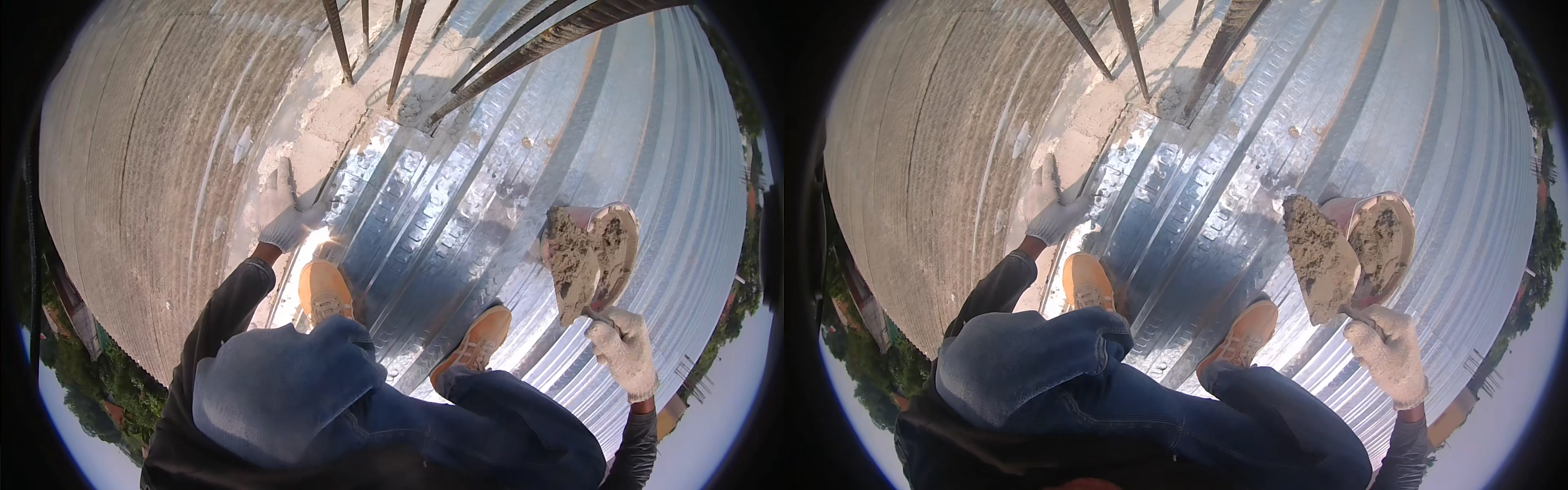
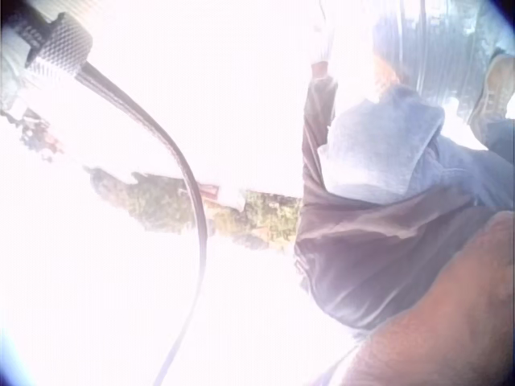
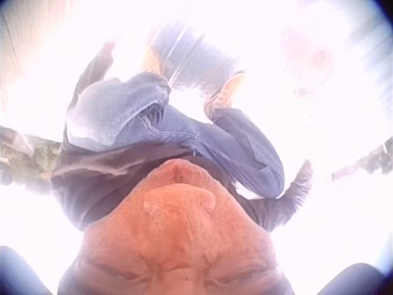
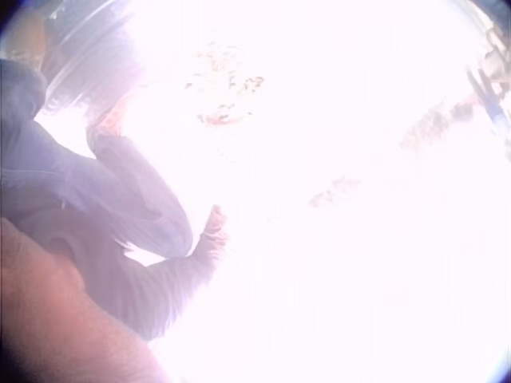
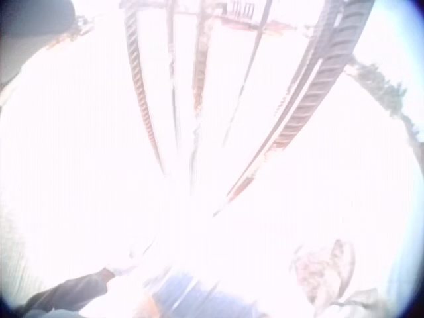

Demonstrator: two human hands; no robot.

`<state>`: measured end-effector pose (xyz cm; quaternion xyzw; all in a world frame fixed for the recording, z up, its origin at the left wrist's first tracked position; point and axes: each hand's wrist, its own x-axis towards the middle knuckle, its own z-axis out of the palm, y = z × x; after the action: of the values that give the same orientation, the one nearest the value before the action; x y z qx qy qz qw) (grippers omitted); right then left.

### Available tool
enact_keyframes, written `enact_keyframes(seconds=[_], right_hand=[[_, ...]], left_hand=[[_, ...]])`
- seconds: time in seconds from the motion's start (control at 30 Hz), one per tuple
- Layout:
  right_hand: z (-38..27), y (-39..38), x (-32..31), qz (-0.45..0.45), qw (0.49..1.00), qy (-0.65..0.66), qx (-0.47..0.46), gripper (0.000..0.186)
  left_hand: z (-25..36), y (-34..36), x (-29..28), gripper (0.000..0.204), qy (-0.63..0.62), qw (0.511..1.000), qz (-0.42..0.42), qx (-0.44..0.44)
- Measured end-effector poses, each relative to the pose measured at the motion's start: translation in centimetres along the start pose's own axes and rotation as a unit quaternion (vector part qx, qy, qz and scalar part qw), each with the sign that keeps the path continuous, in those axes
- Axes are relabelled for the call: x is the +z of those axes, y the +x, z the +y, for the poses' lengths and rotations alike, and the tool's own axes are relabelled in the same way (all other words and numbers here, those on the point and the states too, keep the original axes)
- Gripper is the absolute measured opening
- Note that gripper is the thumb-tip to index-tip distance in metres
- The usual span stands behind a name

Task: The person scoops cement from a bucket with a trowel and applies it to the base of vertical rebar rods on a corrugated metal roof. The person repeatedly smooths the cement around the rebar junctions.

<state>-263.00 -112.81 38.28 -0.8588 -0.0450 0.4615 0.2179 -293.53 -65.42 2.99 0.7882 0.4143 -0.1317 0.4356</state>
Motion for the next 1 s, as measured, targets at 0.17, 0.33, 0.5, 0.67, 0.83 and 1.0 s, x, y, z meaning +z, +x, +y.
enact_keyframes(seconds=[0.17,0.33,0.5,0.67,0.83,1.0], right_hand=[[-3.8,3.4,2.2,-0.074,0.996,0.02,-0.034,0.046],[-6.2,6.5,2.8,-0.032,0.998,0.029,-0.041,0.041],[-6.9,9.4,3.7,0.008,0.998,0.024,-0.063,0.033],[-6.6,9.9,4.3,0.0,1.0,0.025,-0.016,0.036],[-6.1,9.1,5.6,-0.029,0.999,0.017,-0.006,0.035],[-5.4,9.0,7.9,-0.104,0.988,-0.094,-0.07,0.041]], left_hand=[[3.4,-0.8,-1.8,0.125,0.141,0.978,0.144,0.052],[2.7,0.0,-1.4,0.122,0.157,0.971,0.17,0.062],[2.5,0.0,-1.6,0.12,0.156,0.97,0.177,0.063],[2.4,0.1,-1.5,0.118,0.148,0.967,0.188,0.093],[1.6,0.0,-1.6,0.118,0.161,0.96,0.203,0.109],[2.4,0.1,-1.4,0.118,0.159,0.962,0.199,0.096]])
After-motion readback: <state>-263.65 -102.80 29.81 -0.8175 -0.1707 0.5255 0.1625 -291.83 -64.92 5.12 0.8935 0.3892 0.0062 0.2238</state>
